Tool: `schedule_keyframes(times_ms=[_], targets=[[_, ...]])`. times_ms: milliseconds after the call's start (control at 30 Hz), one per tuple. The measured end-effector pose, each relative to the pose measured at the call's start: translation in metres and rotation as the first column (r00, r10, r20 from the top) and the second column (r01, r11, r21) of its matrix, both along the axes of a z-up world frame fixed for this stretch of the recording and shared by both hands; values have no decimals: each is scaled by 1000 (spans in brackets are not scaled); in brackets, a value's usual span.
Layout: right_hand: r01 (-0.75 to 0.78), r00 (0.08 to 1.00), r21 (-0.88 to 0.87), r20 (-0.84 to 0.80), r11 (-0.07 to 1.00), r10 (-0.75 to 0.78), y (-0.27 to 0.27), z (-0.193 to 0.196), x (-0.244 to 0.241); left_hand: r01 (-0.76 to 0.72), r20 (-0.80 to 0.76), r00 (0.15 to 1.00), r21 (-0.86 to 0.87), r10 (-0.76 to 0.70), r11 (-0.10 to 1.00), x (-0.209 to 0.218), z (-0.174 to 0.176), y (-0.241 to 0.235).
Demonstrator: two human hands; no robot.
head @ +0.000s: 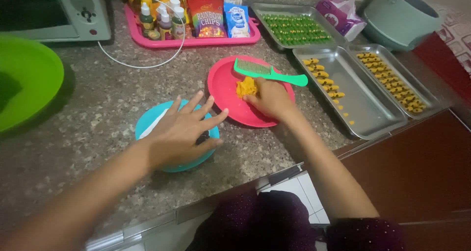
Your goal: Shaping small pieces of yellow dough into cylinders and coating them with black seeds to prepare pastries.
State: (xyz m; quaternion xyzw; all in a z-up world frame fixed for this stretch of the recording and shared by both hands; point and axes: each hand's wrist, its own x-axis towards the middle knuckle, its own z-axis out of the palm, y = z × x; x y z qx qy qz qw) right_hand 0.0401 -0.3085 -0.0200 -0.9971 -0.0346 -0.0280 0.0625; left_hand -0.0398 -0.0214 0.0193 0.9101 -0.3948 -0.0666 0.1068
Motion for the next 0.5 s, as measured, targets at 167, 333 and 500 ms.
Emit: schedule_keyframes(times_ms=[167, 333, 500], targets=[[-46, 999, 58, 18, 997, 45, -7, -4, 6, 3, 17, 1000, 75, -4, 997, -1, 1, -3], [-151, 987, 260, -8, 954, 159, 12, 8, -12, -22, 104, 994, 77, 14, 997, -2, -11, -4], [-229, 968, 345, -14, 910, 249, 29, 19, -13, -43, 165, 986, 62, 32, 997, -3, -15, -3]])
